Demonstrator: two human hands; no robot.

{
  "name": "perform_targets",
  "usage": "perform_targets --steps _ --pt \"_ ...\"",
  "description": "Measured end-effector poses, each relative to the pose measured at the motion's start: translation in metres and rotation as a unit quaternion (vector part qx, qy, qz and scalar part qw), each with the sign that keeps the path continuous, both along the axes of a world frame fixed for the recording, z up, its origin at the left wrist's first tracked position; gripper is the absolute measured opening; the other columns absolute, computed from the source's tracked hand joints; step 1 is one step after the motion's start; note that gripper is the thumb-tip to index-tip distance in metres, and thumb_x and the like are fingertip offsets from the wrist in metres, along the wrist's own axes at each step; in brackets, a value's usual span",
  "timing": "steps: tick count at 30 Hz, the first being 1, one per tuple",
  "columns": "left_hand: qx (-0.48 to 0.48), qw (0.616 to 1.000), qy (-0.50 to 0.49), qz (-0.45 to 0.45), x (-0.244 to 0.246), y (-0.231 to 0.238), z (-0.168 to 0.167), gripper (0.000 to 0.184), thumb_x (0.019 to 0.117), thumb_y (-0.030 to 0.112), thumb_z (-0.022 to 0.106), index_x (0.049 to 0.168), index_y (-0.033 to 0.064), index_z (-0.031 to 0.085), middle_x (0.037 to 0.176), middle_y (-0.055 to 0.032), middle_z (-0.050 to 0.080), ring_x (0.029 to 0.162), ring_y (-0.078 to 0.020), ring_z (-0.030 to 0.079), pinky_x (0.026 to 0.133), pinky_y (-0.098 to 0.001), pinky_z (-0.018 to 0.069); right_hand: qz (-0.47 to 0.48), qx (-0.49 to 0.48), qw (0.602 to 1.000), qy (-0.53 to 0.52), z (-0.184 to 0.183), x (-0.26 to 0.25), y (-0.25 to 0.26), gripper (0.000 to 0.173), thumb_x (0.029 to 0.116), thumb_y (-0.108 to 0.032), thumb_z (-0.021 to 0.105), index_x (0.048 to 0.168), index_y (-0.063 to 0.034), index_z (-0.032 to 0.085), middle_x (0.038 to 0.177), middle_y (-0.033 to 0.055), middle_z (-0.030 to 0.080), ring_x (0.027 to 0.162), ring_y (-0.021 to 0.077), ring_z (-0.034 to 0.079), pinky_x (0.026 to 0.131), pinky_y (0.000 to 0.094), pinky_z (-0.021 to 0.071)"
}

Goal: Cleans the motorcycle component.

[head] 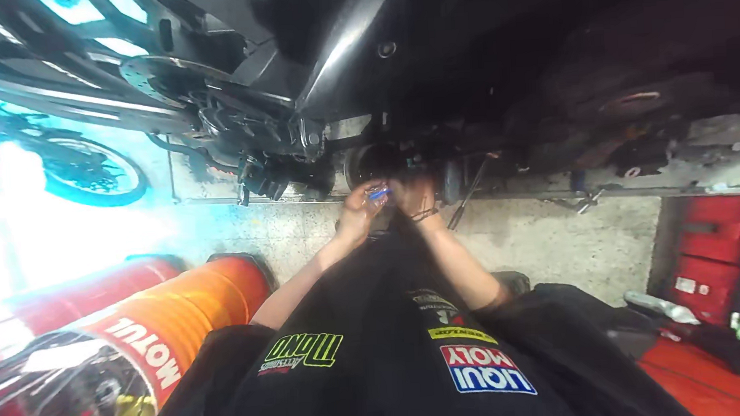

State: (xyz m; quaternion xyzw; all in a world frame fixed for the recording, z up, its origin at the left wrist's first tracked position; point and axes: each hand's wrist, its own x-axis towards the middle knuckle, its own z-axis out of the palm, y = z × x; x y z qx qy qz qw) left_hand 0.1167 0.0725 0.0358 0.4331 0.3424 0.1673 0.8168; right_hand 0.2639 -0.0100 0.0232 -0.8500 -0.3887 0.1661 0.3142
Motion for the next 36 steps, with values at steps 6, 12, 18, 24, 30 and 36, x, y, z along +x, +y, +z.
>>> perform_targets --steps 6,12,18,24,30,36 --pt "0.003 1.000 -0.002 -0.004 -0.002 -0.006 -0.001 0.041 0.0958 -0.006 0.060 0.136 -0.0037 0.056 0.133 -0.0208 0.062 0.116 -0.0306 0.066 0.102 -0.0465 0.0557 0.004 -0.036 0.999 -0.007 -0.001 -0.002 -0.003 0.036 0.0992 -0.034 0.058 0.090 -0.0031 0.073 0.085 0.0171 0.072 0.083 0.0337 0.072 0.076 0.0561 0.0565" --pt "0.037 0.999 0.015 -0.014 -0.004 -0.008 -0.002 0.041 0.0964 -0.005 0.060 0.138 -0.0031 0.056 0.129 -0.0202 0.065 0.114 -0.0303 0.067 0.100 -0.0463 0.0570 -0.005 -0.044 0.999 -0.027 0.000 -0.006 -0.003 0.038 0.1012 -0.036 0.055 0.094 -0.0034 0.073 0.087 0.0173 0.072 0.085 0.0342 0.072 0.077 0.0561 0.0561" --pt "0.028 1.000 0.000 0.008 -0.002 -0.011 -0.004 0.040 0.0954 -0.005 0.063 0.135 -0.0027 0.060 0.130 -0.0190 0.066 0.114 -0.0290 0.067 0.099 -0.0451 0.0571 -0.013 -0.019 0.999 -0.026 0.001 -0.007 -0.004 0.034 0.1003 -0.030 0.057 0.089 -0.0031 0.073 0.084 0.0162 0.072 0.081 0.0323 0.072 0.075 0.0541 0.0571" --pt "0.030 0.999 0.006 0.022 -0.002 -0.014 -0.006 0.040 0.0961 -0.004 0.062 0.136 -0.0038 0.059 0.130 -0.0197 0.065 0.115 -0.0293 0.067 0.100 -0.0451 0.0569 -0.019 -0.049 0.998 -0.025 0.002 -0.009 -0.004 0.035 0.1004 -0.031 0.055 0.090 -0.0018 0.072 0.084 0.0180 0.072 0.083 0.0352 0.072 0.075 0.0559 0.0565" --pt "0.045 0.998 0.024 0.033 0.005 -0.014 -0.012 0.041 0.0949 -0.004 0.063 0.136 -0.0033 0.058 0.128 -0.0198 0.066 0.115 -0.0300 0.066 0.099 -0.0455 0.0575 -0.005 -0.065 0.998 -0.020 -0.006 -0.006 -0.004 0.037 0.1010 -0.035 0.055 0.094 -0.0041 0.073 0.088 0.0174 0.072 0.087 0.0352 0.072 0.079 0.0565 0.0566" --pt "0.043 0.999 0.017 0.029 0.007 -0.016 -0.013 0.042 0.0956 -0.005 0.059 0.138 -0.0059 0.054 0.131 -0.0218 0.063 0.117 -0.0315 0.065 0.101 -0.0468 0.0564 -0.021 -0.032 0.999 -0.005 0.001 -0.005 -0.001 0.035 0.0991 -0.032 0.057 0.090 -0.0016 0.073 0.087 0.0180 0.072 0.086 0.0338 0.071 0.080 0.0540 0.0568"
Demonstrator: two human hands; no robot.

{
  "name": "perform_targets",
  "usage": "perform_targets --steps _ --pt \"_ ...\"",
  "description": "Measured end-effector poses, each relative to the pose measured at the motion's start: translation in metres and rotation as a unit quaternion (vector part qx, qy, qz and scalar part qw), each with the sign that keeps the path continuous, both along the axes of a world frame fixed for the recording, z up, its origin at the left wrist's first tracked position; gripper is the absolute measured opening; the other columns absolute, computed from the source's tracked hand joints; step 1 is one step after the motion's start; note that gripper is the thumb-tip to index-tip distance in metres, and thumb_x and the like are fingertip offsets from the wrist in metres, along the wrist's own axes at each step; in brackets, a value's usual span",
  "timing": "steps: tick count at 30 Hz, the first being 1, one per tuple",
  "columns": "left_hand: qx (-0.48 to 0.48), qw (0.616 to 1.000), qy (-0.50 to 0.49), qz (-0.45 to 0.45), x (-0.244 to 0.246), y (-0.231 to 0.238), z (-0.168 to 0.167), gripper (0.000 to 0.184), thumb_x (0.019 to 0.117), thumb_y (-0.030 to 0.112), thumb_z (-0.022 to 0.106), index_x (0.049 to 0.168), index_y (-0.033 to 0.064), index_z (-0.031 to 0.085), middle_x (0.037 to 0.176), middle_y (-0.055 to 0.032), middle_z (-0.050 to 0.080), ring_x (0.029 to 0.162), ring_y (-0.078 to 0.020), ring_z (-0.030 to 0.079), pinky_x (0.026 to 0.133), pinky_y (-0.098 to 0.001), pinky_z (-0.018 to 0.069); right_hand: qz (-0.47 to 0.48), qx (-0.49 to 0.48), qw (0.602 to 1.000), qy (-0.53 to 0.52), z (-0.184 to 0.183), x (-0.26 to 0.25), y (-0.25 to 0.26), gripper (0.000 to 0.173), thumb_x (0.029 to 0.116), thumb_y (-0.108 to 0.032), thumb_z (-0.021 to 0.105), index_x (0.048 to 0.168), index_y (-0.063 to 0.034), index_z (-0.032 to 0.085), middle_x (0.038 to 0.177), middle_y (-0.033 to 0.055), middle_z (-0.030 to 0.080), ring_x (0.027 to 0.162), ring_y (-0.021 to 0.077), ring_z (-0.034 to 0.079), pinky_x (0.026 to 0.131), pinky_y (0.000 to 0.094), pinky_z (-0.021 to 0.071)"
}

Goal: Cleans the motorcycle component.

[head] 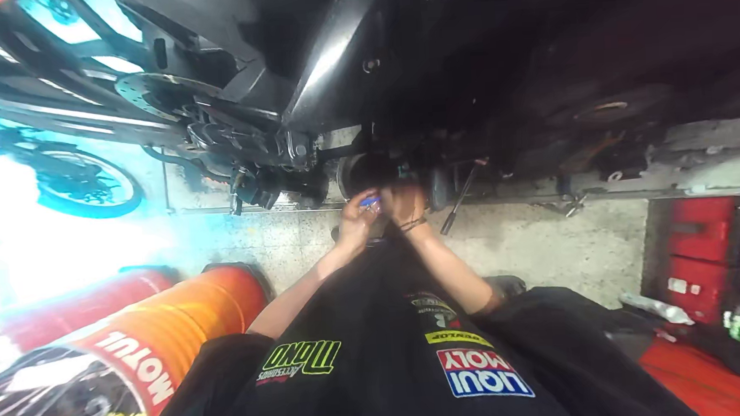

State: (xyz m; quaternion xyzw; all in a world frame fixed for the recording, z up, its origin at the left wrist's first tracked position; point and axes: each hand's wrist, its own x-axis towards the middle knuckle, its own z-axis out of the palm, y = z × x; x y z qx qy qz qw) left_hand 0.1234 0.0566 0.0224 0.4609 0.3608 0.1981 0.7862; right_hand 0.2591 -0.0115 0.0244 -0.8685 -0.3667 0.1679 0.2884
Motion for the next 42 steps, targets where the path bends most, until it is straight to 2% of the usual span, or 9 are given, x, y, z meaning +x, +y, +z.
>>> perform_targets --steps 2,5,8,17,20,23,26,29,42 --pt "-0.006 1.000 -0.006 -0.001 0.001 0.003 0.001 0.044 0.0969 -0.004 0.059 0.140 -0.0064 0.052 0.133 -0.0233 0.063 0.119 -0.0330 0.065 0.103 -0.0473 0.0555 -0.018 -0.025 0.998 0.056 0.007 0.007 0.001 0.034 0.1006 -0.030 0.060 0.105 0.0009 0.073 0.101 0.0208 0.073 0.099 0.0350 0.071 0.093 0.0546 0.0552" --pt "0.007 1.000 0.010 0.015 0.003 0.003 0.001 0.043 0.0937 -0.005 0.060 0.136 -0.0039 0.057 0.128 -0.0202 0.065 0.111 -0.0291 0.067 0.095 -0.0445 0.0582 0.014 -0.011 1.000 -0.016 -0.002 -0.002 0.005 0.036 0.0979 -0.036 0.057 0.086 -0.0066 0.074 0.083 0.0144 0.073 0.082 0.0318 0.072 0.075 0.0547 0.0576" --pt "0.000 1.000 -0.006 0.001 0.003 0.005 0.008 0.041 0.0974 -0.002 0.062 0.138 -0.0046 0.055 0.131 -0.0209 0.064 0.117 -0.0316 0.066 0.102 -0.0467 0.0563 -0.005 -0.014 0.999 0.033 -0.005 0.007 -0.003 0.034 0.1012 -0.030 0.059 0.103 0.0007 0.073 0.098 0.0204 0.073 0.095 0.0355 0.071 0.089 0.0560 0.0560" --pt "0.011 1.000 -0.009 0.001 0.004 0.007 0.004 0.045 0.0931 -0.010 0.058 0.138 -0.0055 0.055 0.132 -0.0213 0.064 0.120 -0.0316 0.064 0.102 -0.0469 0.0555 0.005 0.017 1.000 -0.014 -0.011 0.001 -0.006 0.034 0.0983 -0.034 0.059 0.087 -0.0047 0.072 0.082 0.0149 0.071 0.081 0.0311 0.071 0.074 0.0528 0.0575" --pt "0.001 1.000 -0.014 -0.005 0.001 0.005 0.008 0.044 0.0961 -0.007 0.058 0.140 -0.0055 0.053 0.133 -0.0223 0.063 0.120 -0.0326 0.064 0.104 -0.0473 0.0547 -0.022 -0.036 0.997 0.064 -0.009 0.004 -0.009 0.033 0.1004 -0.033 0.060 0.106 -0.0021 0.073 0.099 0.0187 0.073 0.095 0.0340 0.071 0.088 0.0564 0.0563" --pt "0.010 1.000 -0.003 -0.004 0.002 0.007 0.005 0.046 0.0935 -0.007 0.060 0.139 -0.0038 0.054 0.131 -0.0209 0.064 0.117 -0.0311 0.065 0.100 -0.0469 0.0564 0.023 0.010 0.999 -0.031 -0.009 -0.001 -0.003 0.038 0.1002 -0.034 0.055 0.086 -0.0041 0.072 0.082 0.0158 0.071 0.081 0.0334 0.071 0.074 0.0542 0.0570" --pt "0.001 1.000 -0.010 -0.018 0.001 0.006 0.012 0.045 0.0971 -0.004 0.059 0.141 -0.0039 0.051 0.135 -0.0211 0.063 0.121 -0.0320 0.064 0.103 -0.0474 0.0549 0.004 -0.008 1.000 0.030 -0.004 0.003 -0.006 0.035 0.1020 -0.030 0.057 0.100 0.0010 0.073 0.094 0.0201 0.073 0.092 0.0355 0.071 0.086 0.0552 0.0566" --pt "0.018 1.000 0.004 -0.009 0.000 0.005 0.006 0.045 0.0942 -0.005 0.060 0.139 -0.0027 0.055 0.131 -0.0201 0.064 0.116 -0.0301 0.065 0.098 -0.0461 0.0568 0.023 0.015 0.999 -0.027 -0.004 -0.005 -0.003 0.036 0.1002 -0.034 0.055 0.087 -0.0049 0.072 0.081 0.0156 0.071 0.079 0.0340 0.072 0.072 0.0549 0.0571" --pt "0.034 0.999 0.016 -0.016 -0.007 -0.001 0.002 0.044 0.0957 -0.003 0.061 0.139 -0.0016 0.055 0.134 -0.0187 0.063 0.118 -0.0309 0.065 0.100 -0.0479 0.0566 0.007 0.005 1.000 -0.005 0.003 -0.008 -0.006 0.033 0.0992 -0.034 0.059 0.088 -0.0064 0.074 0.080 0.0127 0.072 0.079 0.0302 0.072 0.074 0.0540 0.0574"
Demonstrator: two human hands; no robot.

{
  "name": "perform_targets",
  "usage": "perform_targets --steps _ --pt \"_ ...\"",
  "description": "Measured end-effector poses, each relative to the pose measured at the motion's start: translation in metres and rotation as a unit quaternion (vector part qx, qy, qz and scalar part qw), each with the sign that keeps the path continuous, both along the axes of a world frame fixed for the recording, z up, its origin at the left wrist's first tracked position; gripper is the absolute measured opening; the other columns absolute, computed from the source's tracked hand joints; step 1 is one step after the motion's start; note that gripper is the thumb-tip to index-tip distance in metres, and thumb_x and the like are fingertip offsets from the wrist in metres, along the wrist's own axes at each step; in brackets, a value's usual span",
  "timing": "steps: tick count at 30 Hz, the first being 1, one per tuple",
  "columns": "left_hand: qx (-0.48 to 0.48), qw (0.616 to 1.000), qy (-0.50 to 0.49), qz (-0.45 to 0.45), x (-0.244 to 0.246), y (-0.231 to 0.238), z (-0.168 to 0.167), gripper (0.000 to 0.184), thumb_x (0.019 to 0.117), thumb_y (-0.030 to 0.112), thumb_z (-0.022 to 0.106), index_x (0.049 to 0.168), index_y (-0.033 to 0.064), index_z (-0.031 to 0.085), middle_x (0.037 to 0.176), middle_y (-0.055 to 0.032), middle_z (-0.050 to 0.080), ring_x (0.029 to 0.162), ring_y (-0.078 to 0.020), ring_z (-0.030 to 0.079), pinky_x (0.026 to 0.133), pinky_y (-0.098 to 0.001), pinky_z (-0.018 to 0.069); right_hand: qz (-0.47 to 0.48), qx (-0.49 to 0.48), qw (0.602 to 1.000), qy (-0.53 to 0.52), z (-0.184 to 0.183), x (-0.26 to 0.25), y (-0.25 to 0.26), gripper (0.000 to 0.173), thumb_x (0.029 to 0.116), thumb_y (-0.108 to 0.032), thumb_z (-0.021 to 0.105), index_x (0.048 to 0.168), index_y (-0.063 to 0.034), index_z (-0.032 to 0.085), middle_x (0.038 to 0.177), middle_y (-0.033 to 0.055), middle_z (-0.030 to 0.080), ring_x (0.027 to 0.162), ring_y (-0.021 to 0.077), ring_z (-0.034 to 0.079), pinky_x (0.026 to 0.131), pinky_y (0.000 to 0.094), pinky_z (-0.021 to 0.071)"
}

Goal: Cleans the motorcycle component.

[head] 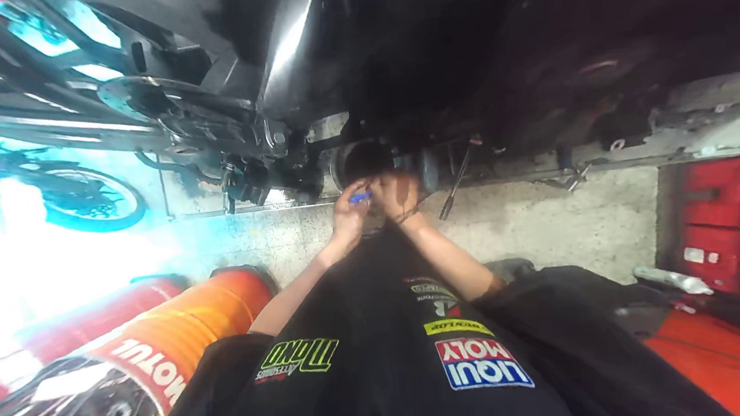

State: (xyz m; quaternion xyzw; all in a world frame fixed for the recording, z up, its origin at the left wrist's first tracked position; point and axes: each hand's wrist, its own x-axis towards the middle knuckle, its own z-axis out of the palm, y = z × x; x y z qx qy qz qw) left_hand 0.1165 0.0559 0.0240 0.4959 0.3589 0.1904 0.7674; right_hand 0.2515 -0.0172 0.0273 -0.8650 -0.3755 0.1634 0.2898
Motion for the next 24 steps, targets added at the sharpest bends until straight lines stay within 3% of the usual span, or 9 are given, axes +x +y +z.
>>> perform_targets --steps 2,6,8,11,14,17,20,22,24 --pt "0.004 1.000 0.001 -0.012 -0.001 -0.001 0.004 0.044 0.0984 0.000 0.062 0.142 -0.0009 0.053 0.135 -0.0182 0.063 0.119 -0.0300 0.065 0.102 -0.0467 0.0562 -0.020 -0.010 1.000 0.022 -0.008 0.004 -0.005 0.035 0.1012 -0.036 0.057 0.096 -0.0055 0.074 0.088 0.0148 0.073 0.087 0.0321 0.072 0.080 0.0565 0.0578" --pt "0.033 0.999 0.016 -0.009 0.000 -0.003 0.000 0.050 0.0962 -0.003 0.062 0.145 0.0007 0.051 0.137 -0.0170 0.062 0.120 -0.0285 0.064 0.100 -0.0448 0.0568 -0.014 -0.047 0.999 -0.005 -0.007 -0.002 -0.005 0.039 0.1009 -0.042 0.055 0.091 -0.0087 0.074 0.084 0.0137 0.072 0.082 0.0329 0.072 0.073 0.0570 0.0572" --pt "0.041 0.999 0.015 -0.018 0.005 0.000 0.002 0.055 0.0981 0.000 0.063 0.150 0.0011 0.045 0.138 -0.0170 0.062 0.123 -0.0288 0.063 0.103 -0.0452 0.0560 -0.029 -0.061 0.998 0.020 -0.017 0.008 -0.007 0.042 0.1020 -0.044 0.054 0.101 -0.0070 0.074 0.096 0.0160 0.073 0.094 0.0348 0.071 0.086 0.0592 0.0563" --pt "0.075 0.997 0.029 -0.016 0.009 0.002 -0.003 0.059 0.0955 -0.003 0.061 0.151 0.0015 0.042 0.137 -0.0158 0.063 0.121 -0.0264 0.064 0.101 -0.0438 0.0565 0.013 -0.061 0.998 -0.029 -0.004 0.006 0.000 0.041 0.1017 -0.041 0.051 0.091 -0.0072 0.073 0.088 0.0155 0.073 0.088 0.0344 0.072 0.078 0.0558 0.0568" --pt "0.072 0.997 0.028 -0.025 0.007 0.002 -0.002 0.062 0.0973 0.000 0.064 0.154 0.0009 0.039 0.138 -0.0167 0.063 0.123 -0.0267 0.064 0.103 -0.0437 0.0557 -0.024 -0.071 0.997 0.025 -0.026 0.010 -0.007 0.042 0.1022 -0.044 0.053 0.107 -0.0071 0.074 0.103 0.0172 0.073 0.099 0.0350 0.071 0.089 0.0585 0.0558" --pt "0.079 0.996 0.036 -0.023 0.009 0.005 -0.003 0.061 0.0946 -0.003 0.063 0.152 -0.0001 0.041 0.137 -0.0166 0.063 0.123 -0.0259 0.064 0.103 -0.0430 0.0554 -0.003 -0.059 0.998 -0.012 -0.013 0.007 0.000 0.043 0.1007 -0.044 0.052 0.091 -0.0073 0.073 0.087 0.0155 0.073 0.086 0.0346 0.072 0.076 0.0565 0.0565" --pt "0.063 0.997 0.025 -0.032 0.005 0.000 0.000 0.059 0.0976 0.000 0.063 0.152 0.0003 0.040 0.139 -0.0171 0.062 0.125 -0.0277 0.063 0.106 -0.0447 0.0548 -0.019 -0.048 0.998 0.027 -0.026 0.008 -0.008 0.040 0.1022 -0.041 0.054 0.103 -0.0064 0.073 0.097 0.0171 0.072 0.095 0.0355 0.071 0.086 0.0583 0.0560" --pt "0.076 0.996 0.024 -0.025 0.014 0.009 -0.003 0.059 0.0959 -0.002 0.063 0.151 -0.0016 0.041 0.139 -0.0174 0.062 0.124 -0.0272 0.064 0.104 -0.0437 0.0554 -0.008 -0.015 1.000 0.016 -0.013 0.015 0.002 0.038 0.1004 -0.039 0.057 0.092 -0.0067 0.073 0.087 0.0144 0.072 0.085 0.0321 0.071 0.078 0.0550 0.0572" --pt "0.057 0.998 0.027 -0.024 0.003 0.000 -0.003 0.060 0.0962 -0.002 0.063 0.152 -0.0009 0.040 0.138 -0.0177 0.062 0.123 -0.0281 0.064 0.104 -0.0448 0.0555 -0.015 -0.018 0.999 0.047 -0.017 0.007 -0.007 0.037 0.0995 -0.041 0.058 0.092 -0.0086 0.073 0.086 0.0119 0.072 0.083 0.0294 0.071 0.077 0.0544 0.0574"
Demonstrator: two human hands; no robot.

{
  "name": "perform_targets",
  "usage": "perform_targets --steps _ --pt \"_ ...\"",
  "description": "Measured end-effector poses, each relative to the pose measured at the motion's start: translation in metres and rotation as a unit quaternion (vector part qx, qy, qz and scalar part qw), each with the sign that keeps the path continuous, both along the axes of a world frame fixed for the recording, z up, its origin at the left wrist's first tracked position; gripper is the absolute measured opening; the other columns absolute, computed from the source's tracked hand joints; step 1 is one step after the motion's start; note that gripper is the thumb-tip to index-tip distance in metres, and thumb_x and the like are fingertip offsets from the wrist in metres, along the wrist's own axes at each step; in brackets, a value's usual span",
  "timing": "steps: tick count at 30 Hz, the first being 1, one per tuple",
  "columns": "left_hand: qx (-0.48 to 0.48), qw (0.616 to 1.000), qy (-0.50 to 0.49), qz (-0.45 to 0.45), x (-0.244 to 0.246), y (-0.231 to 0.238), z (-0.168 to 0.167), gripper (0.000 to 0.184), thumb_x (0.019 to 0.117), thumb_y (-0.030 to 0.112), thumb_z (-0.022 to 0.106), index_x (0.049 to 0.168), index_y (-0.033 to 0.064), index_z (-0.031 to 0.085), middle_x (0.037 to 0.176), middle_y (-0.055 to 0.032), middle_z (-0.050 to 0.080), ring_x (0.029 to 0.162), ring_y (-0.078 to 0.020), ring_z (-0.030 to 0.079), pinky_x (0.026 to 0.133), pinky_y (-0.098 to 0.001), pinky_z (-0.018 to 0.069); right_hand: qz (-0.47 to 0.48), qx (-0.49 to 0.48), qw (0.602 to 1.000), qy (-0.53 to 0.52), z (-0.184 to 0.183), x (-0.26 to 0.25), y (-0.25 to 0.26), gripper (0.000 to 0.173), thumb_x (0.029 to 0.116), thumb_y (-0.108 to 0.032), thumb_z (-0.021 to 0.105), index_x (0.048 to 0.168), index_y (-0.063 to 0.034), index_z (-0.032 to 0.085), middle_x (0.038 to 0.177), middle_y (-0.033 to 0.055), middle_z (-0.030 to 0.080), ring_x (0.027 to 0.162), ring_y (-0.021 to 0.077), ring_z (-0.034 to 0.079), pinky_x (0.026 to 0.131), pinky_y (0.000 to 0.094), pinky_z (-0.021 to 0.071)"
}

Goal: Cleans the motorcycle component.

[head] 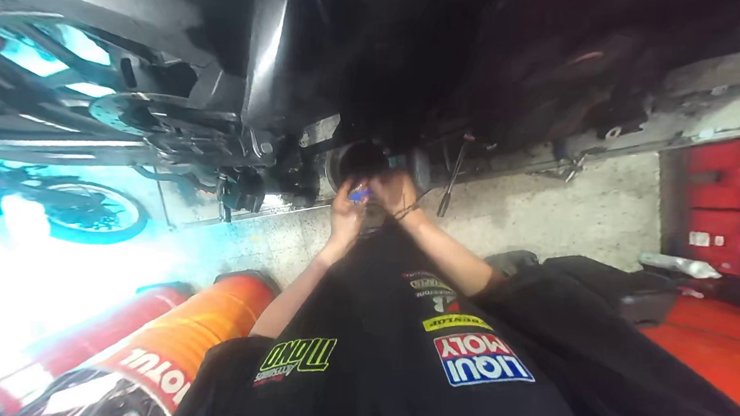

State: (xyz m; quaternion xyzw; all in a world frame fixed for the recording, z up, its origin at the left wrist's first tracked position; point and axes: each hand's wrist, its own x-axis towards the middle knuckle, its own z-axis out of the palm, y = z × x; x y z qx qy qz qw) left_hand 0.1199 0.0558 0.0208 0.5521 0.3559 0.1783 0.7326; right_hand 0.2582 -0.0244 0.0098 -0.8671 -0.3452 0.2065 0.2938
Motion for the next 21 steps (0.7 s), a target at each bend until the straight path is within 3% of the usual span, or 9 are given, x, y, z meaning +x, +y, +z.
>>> perform_targets --steps 2,5,8,9,11,12,14,17,21 --pt "-0.007 1.000 -0.004 -0.006 0.002 0.003 0.001 0.061 0.0977 -0.001 0.062 0.153 -0.0002 0.037 0.139 -0.0185 0.061 0.124 -0.0286 0.064 0.106 -0.0449 0.0547 -0.005 -0.023 1.000 0.007 -0.007 0.004 0.001 0.040 0.1009 -0.044 0.056 0.100 -0.0089 0.074 0.094 0.0135 0.073 0.092 0.0317 0.071 0.084 0.0585 0.0565" --pt "0.021 1.000 0.009 0.005 0.001 0.006 -0.004 0.058 0.0955 -0.001 0.063 0.150 0.0008 0.044 0.137 -0.0164 0.063 0.121 -0.0266 0.064 0.102 -0.0443 0.0566 0.036 -0.024 0.998 -0.052 0.011 -0.002 0.012 0.036 0.1011 -0.039 0.055 0.092 -0.0099 0.074 0.085 0.0125 0.073 0.082 0.0311 0.072 0.074 0.0545 0.0574" --pt "-0.035 0.998 -0.035 0.033 -0.002 0.015 0.007 0.061 0.0970 -0.003 0.060 0.153 -0.0040 0.034 0.139 -0.0215 0.061 0.124 -0.0316 0.063 0.107 -0.0464 0.0537 -0.036 -0.015 0.998 -0.047 -0.040 0.018 -0.003 0.039 0.1007 -0.035 0.060 0.118 -0.0016 0.071 0.114 0.0213 0.072 0.109 0.0342 0.069 0.098 0.0510 0.0535" --pt "-0.069 0.995 -0.046 0.052 -0.003 0.018 0.010 0.062 0.0969 -0.006 0.058 0.153 -0.0043 0.032 0.140 -0.0231 0.060 0.125 -0.0329 0.063 0.108 -0.0463 0.0528 -0.038 -0.062 0.997 0.040 -0.044 0.030 -0.010 0.045 0.0995 -0.031 0.065 0.132 0.0012 0.063 0.130 0.0243 0.065 0.123 0.0350 0.061 0.108 0.0499 0.0458" --pt "-0.147 0.984 -0.052 0.088 -0.009 0.025 0.015 0.055 0.0979 -0.010 0.052 0.150 -0.0040 0.035 0.139 -0.0245 0.060 0.124 -0.0346 0.063 0.106 -0.0463 0.0530 -0.016 -0.074 0.996 0.052 -0.075 0.033 -0.016 0.052 0.0930 -0.032 0.072 0.134 -0.0011 0.063 0.132 0.0234 0.065 0.124 0.0355 0.061 0.108 0.0513 0.0476" --pt "-0.183 0.977 -0.052 0.101 -0.012 0.025 0.018 0.050 0.0982 -0.012 0.047 0.147 -0.0051 0.037 0.138 -0.0251 0.060 0.124 -0.0351 0.063 0.106 -0.0463 0.0531 0.019 -0.067 0.997 0.021 -0.094 0.022 -0.016 0.050 0.0957 -0.034 0.066 0.132 -0.0006 0.065 0.129 0.0240 0.067 0.121 0.0372 0.064 0.105 0.0520 0.0503" --pt "-0.228 0.967 -0.047 0.106 -0.008 0.028 0.018 0.046 0.0963 -0.013 0.041 0.141 -0.0067 0.040 0.135 -0.0248 0.061 0.121 -0.0343 0.065 0.104 -0.0461 0.0549 0.084 -0.167 0.976 0.114 -0.064 0.026 0.002 0.051 0.1065 -0.029 0.052 0.149 -0.0005 0.049 0.148 0.0248 0.054 0.138 0.0392 0.051 0.116 0.0531 0.0392" --pt "-0.257 0.960 -0.037 0.106 -0.008 0.034 0.003 0.035 0.0971 -0.001 0.041 0.131 0.0014 0.048 0.115 -0.0128 0.065 0.100 -0.0229 0.068 0.090 -0.0410 0.0578 -0.014 -0.137 0.989 0.048 -0.036 0.032 -0.026 0.053 0.0978 -0.038 0.061 0.137 -0.0017 0.061 0.135 0.0238 0.062 0.129 0.0389 0.058 0.110 0.0553 0.0450" --pt "-0.259 0.956 -0.031 0.134 -0.005 0.041 -0.010 0.015 0.1047 0.009 0.041 0.112 0.0087 0.054 0.087 -0.0030 0.062 0.072 -0.0143 0.062 0.069 -0.0316 0.0574 -0.278 -0.144 0.946 0.085 -0.022 0.113 -0.105 0.050 0.0944 -0.028 0.070 0.135 0.0003 0.063 0.134 0.0267 0.063 0.127 0.0431 0.058 0.109 0.0605 0.0444"
